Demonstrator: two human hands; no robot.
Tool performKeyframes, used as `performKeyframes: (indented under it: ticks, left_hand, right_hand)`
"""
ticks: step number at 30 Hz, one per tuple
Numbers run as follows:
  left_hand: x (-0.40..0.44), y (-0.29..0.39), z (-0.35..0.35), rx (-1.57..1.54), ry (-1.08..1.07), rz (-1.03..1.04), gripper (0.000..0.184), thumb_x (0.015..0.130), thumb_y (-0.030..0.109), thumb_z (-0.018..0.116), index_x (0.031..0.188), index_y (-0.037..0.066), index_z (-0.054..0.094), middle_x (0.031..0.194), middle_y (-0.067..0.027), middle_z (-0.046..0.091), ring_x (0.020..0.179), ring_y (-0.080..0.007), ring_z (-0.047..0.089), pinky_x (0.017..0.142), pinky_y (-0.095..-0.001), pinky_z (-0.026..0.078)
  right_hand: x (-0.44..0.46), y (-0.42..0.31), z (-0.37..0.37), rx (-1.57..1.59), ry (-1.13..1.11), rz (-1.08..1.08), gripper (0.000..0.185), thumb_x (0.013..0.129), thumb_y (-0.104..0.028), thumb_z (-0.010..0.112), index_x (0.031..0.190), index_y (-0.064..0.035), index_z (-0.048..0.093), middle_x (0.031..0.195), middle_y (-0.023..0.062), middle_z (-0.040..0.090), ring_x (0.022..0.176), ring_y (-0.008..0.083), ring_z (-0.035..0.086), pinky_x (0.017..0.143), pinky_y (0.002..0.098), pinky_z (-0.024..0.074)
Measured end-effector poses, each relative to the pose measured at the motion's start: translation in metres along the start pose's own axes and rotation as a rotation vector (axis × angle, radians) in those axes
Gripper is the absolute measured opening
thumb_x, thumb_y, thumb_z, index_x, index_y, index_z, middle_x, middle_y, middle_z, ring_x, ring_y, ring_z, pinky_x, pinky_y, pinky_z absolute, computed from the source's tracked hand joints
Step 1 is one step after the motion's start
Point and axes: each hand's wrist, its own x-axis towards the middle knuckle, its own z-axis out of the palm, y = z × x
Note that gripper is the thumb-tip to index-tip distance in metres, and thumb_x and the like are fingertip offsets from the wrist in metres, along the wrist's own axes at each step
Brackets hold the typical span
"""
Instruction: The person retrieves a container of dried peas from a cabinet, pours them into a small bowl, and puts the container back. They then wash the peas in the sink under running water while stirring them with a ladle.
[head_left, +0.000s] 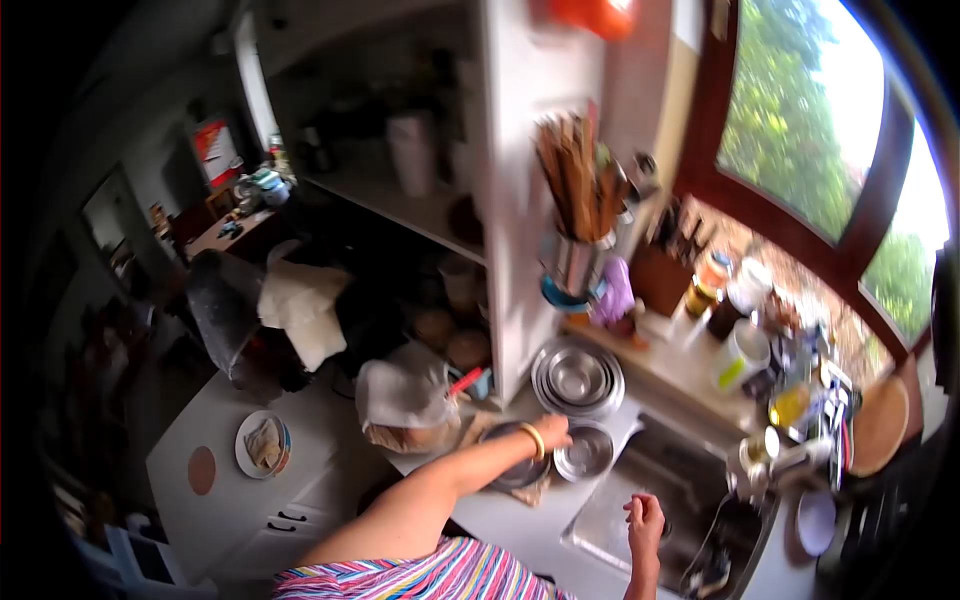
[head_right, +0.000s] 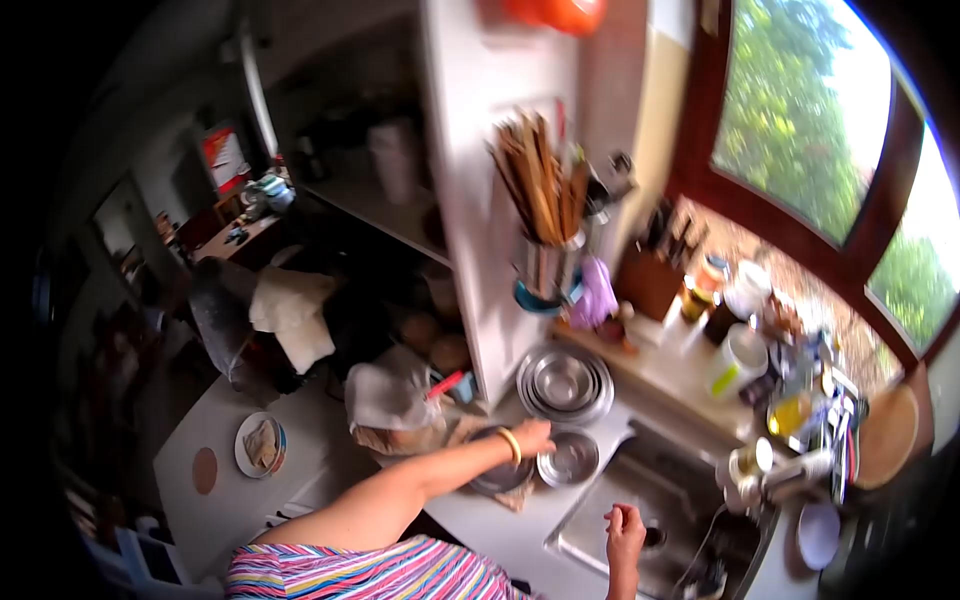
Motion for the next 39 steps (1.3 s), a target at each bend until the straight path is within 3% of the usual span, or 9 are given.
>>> performKeyframes:
  ticks: [5,10,15,17,18,21,28,35,39]
  left_hand:
    - [-0.065,0.044,-0.125,-0.078,0.069,0.349,0.028,0.086,0.029,0.06,0.075,0.003,0.062,0.074,-0.0176,0.064,0.071,-0.0354,0.063,0.064,-0.0457,0.048]
    - [-0.173,0.063,-0.345,-0.746,0.823,0.589,0.013,0.091,-0.001,0.046,0.093,0.004,0.058,0.063,0.0001,0.054,0.055,-0.0067,0.052,0.052,-0.0224,0.042]
    - [-0.246,0.014,-0.529,-0.744,1.483,0.754,0.02,0.099,0.018,0.043,0.09,0.005,0.056,0.055,0.0026,0.044,0.047,-0.0036,0.034,0.045,-0.0199,0.026]
    - [-0.266,-0.017,-0.576,-0.837,1.541,0.862,0.029,0.099,0.021,0.043,0.075,0.008,0.053,0.054,0.0005,0.047,0.047,-0.0055,0.037,0.045,-0.0215,0.026]
    - [-0.272,-0.034,-0.595,-0.878,1.526,0.905,0.036,0.1,0.028,0.042,0.071,0.008,0.051,0.055,0.0001,0.047,0.048,-0.0064,0.038,0.045,-0.022,0.026]
    - [-0.301,-0.056,-0.624,-0.821,1.628,0.848,0.053,0.101,0.046,0.031,0.068,0.008,0.049,0.053,-0.0004,0.046,0.047,-0.0071,0.037,0.046,-0.0221,0.027]
    - [-0.357,-0.129,-0.649,-0.86,1.652,0.846,0.053,0.101,0.048,0.029,0.076,0.008,0.053,0.057,0.001,0.048,0.049,-0.0061,0.038,0.046,-0.0206,0.026]
    - [-0.403,-0.139,-0.688,-1.081,1.896,0.791,0.023,0.093,0.026,0.043,0.079,0.011,0.053,0.054,0.0024,0.042,0.044,-0.0057,0.028,0.042,-0.0224,0.019]
    - [-0.359,-0.115,-0.709,-0.866,1.785,0.975,0.017,0.092,0.018,0.049,0.084,0.007,0.058,0.066,-0.0005,0.055,0.056,-0.01,0.05,0.052,-0.0231,0.04]
  right_hand:
    - [0.047,-0.149,0.019,0.122,-0.204,-0.299,0.016,0.093,-0.012,0.055,0.084,-0.0001,0.06,0.065,0.0017,0.058,0.055,0.0073,0.05,0.05,0.0232,0.0412]
    - [0.067,-0.398,0.078,0.207,-0.22,-0.931,0.008,0.094,-0.008,0.05,0.092,-0.0024,0.055,0.072,0.0016,0.054,0.057,0.0065,0.047,0.049,0.0215,0.0383]
    - [0.055,-0.643,0.221,0.161,-0.349,-1.197,0.032,0.093,-0.024,0.055,0.117,-0.0026,0.058,0.103,0.0051,0.065,0.091,0.0118,0.06,0.079,0.0269,0.0494]
    - [0.073,-0.719,0.294,0.264,-0.485,-1.223,0.041,0.091,-0.027,0.056,0.124,-0.0021,0.055,0.105,0.0073,0.064,0.092,0.0167,0.06,0.081,0.0284,0.0496]
    - [0.084,-0.755,0.329,0.188,-0.481,-1.162,0.04,0.093,-0.029,0.054,0.125,-0.0049,0.054,0.119,0.0059,0.06,0.111,0.0154,0.056,0.087,0.0315,0.0466]
    - [0.11,-0.821,0.41,0.082,-0.314,-1.045,0.032,0.09,-0.03,0.057,0.113,-0.008,0.058,0.105,0.0036,0.058,0.095,0.016,0.055,0.082,0.0305,0.0479]
    - [0.099,-0.849,0.464,0.011,-0.269,-0.962,0.028,0.084,-0.038,0.062,0.089,-0.0106,0.064,0.086,0.0023,0.057,0.085,0.015,0.052,0.072,0.029,0.0427]
    - [-0.032,-0.814,0.4,0.154,-0.416,-1.303,0.022,0.086,-0.024,0.06,0.094,-0.0043,0.067,0.084,0.0047,0.066,0.071,0.0138,0.053,0.068,0.0291,0.041]
    - [-0.113,-0.773,0.311,0.257,-0.586,-1.456,0.027,0.093,-0.018,0.053,0.113,0.0,0.059,0.087,0.0043,0.065,0.078,0.0112,0.059,0.073,0.025,0.0452]
